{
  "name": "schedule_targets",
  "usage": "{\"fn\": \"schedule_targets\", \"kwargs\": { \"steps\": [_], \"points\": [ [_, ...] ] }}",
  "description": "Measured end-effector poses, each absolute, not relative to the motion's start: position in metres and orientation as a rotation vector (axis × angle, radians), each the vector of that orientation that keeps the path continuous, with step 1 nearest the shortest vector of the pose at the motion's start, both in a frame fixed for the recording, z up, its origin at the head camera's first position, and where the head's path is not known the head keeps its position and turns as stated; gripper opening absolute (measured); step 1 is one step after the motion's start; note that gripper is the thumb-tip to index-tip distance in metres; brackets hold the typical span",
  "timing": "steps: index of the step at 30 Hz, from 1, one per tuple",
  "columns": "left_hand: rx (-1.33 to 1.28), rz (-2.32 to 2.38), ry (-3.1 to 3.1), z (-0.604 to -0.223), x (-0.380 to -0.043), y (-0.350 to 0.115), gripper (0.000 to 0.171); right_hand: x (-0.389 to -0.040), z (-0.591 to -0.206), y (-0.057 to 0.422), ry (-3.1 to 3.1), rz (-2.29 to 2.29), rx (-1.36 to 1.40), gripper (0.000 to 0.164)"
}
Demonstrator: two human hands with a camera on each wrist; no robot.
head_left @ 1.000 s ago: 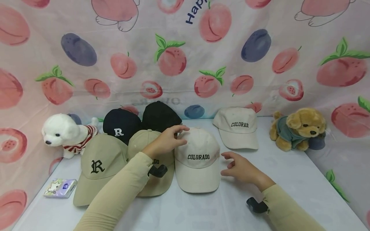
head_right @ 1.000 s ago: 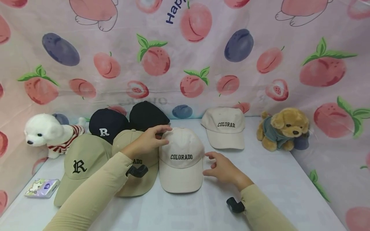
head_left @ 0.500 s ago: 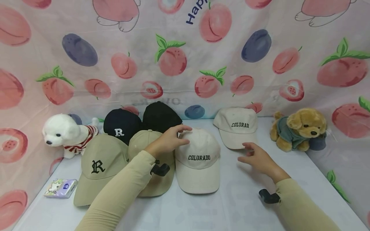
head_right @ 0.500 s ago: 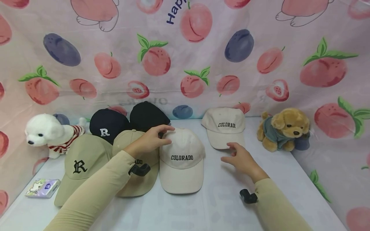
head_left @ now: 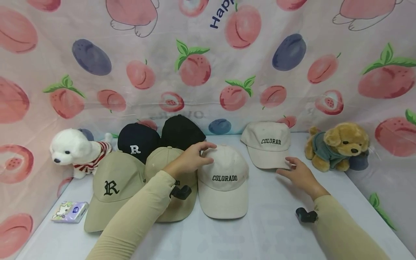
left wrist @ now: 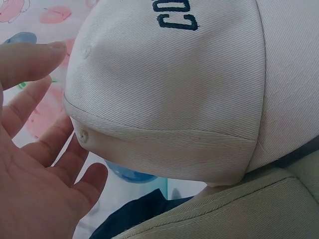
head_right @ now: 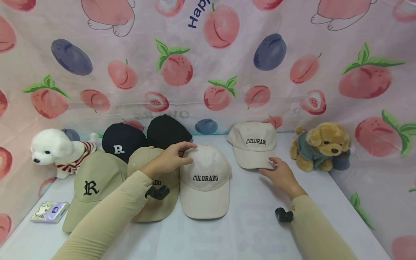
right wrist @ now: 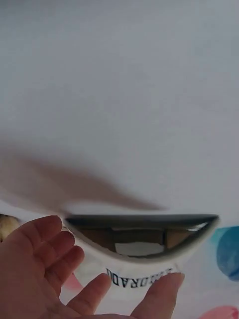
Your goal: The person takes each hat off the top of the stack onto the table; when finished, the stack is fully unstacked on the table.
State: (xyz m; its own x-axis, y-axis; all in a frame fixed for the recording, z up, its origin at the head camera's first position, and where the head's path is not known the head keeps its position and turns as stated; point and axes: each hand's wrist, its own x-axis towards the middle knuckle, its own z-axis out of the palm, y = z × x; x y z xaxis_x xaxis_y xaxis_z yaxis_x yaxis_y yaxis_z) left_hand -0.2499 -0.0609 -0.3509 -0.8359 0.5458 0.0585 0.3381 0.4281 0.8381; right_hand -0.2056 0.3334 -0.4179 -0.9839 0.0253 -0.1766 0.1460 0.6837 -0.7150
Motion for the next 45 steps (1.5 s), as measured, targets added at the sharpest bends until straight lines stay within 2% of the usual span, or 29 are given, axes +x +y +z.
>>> {"fn": "schedule_targets", "kwargs": {
  "steps": [17, 45],
  "points": [
    [0.791, 1.367, 2.469, -0.352, -0.249, -0.058, 0.042, -0.234, -0.422, 0.337, 2.698, -1.157, 0.238, 0.103],
    [0.711, 1.337, 2.493, -0.355, -0.244, -0.061, 0.045, -0.241, -0.425, 0.300, 2.726, -1.114, 0.069, 0.095]
  ]
}}
